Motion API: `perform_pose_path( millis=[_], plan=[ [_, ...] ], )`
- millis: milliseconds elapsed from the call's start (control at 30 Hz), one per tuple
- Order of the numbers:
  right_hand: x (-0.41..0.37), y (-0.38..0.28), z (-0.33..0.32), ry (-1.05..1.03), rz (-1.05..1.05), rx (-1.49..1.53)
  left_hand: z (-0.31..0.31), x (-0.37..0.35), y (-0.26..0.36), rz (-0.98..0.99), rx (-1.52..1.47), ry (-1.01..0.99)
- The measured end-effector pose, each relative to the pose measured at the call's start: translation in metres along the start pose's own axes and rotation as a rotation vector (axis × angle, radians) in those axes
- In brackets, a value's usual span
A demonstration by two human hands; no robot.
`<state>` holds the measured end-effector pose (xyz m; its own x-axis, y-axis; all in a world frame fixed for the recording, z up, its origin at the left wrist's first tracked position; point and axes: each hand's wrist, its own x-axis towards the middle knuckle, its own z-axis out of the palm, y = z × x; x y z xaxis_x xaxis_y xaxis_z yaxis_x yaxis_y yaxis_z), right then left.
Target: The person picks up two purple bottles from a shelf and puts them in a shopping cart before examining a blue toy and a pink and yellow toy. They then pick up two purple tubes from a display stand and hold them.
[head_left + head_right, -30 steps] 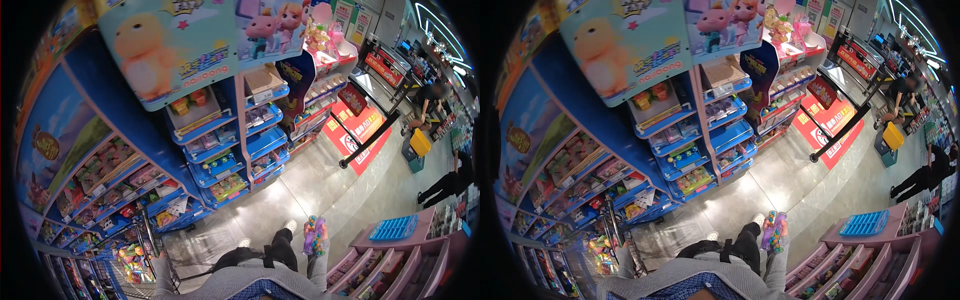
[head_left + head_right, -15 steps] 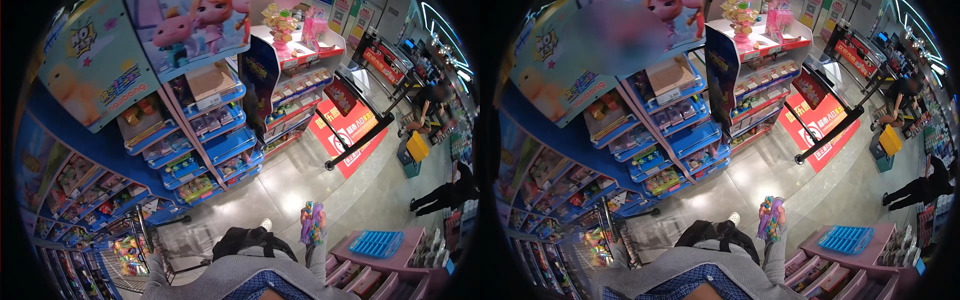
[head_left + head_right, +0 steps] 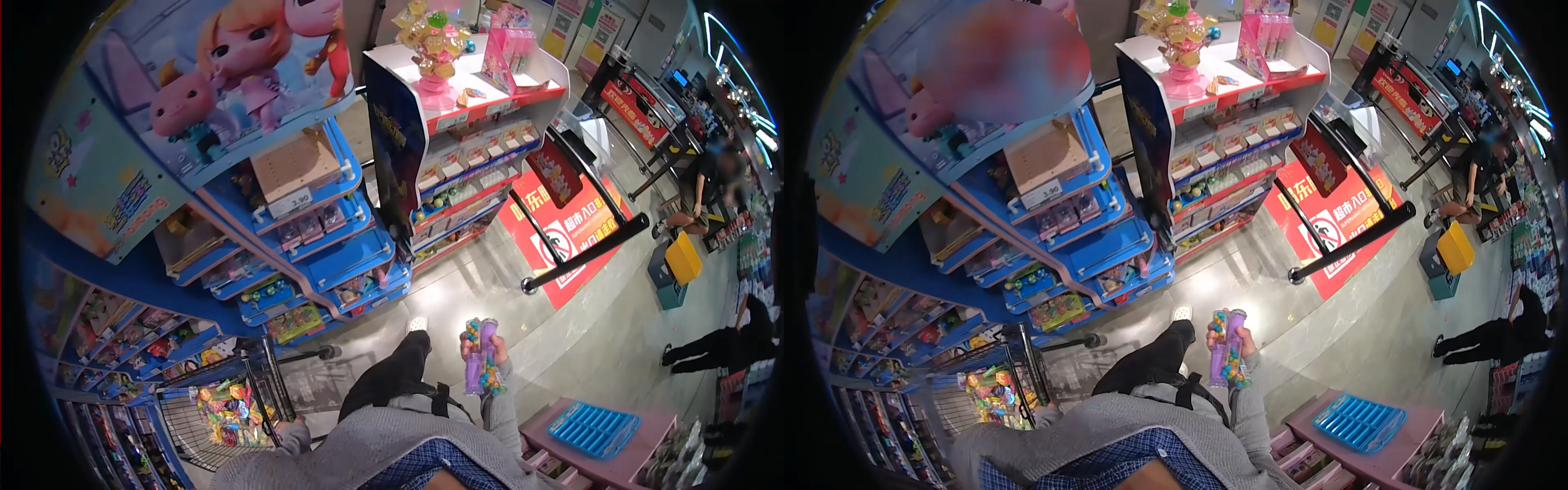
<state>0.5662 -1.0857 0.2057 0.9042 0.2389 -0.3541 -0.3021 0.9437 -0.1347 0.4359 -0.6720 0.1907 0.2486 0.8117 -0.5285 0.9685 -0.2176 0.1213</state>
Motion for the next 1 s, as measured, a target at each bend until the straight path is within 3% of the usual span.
perform_pose_path(
  millis=[67, 100, 267, 633, 933, 967, 1000],
  plan=[
    [0.030, -0.012, 0.018, -0.023, 0.002, -0.108, 0.016, -0.013, 0.016, 0.061, 0.157, 0.052],
    [0.047, -0.020, 0.021, -0.067, 0.055, -0.099, 0.032, -0.010, 0.015, 0.100, -0.024, 0.032],
    [0.113, -0.049, 0.032, -0.093, 0.175, -0.134, 0.075, -0.011, 0.052, 0.104, -0.084, 0.035],
    [0.164, -0.149, 0.059, -0.154, 0.194, 0.282, 0.104, -0.025, 0.093, 0.160, -0.102, 0.068],
    [0.252, -0.262, 0.050, -0.171, 0.432, 0.136, 0.197, -0.116, 0.168, 0.093, -0.269, 0.113],
    [0.259, -0.275, 0.054, -0.132, 0.471, 0.123, 0.184, -0.146, 0.190, 0.262, -0.251, 0.271],
    [0.266, -0.286, 0.056, -0.087, 0.511, 0.116, 0.181, -0.157, 0.207, 0.136, -0.322, 0.268]
  ],
)
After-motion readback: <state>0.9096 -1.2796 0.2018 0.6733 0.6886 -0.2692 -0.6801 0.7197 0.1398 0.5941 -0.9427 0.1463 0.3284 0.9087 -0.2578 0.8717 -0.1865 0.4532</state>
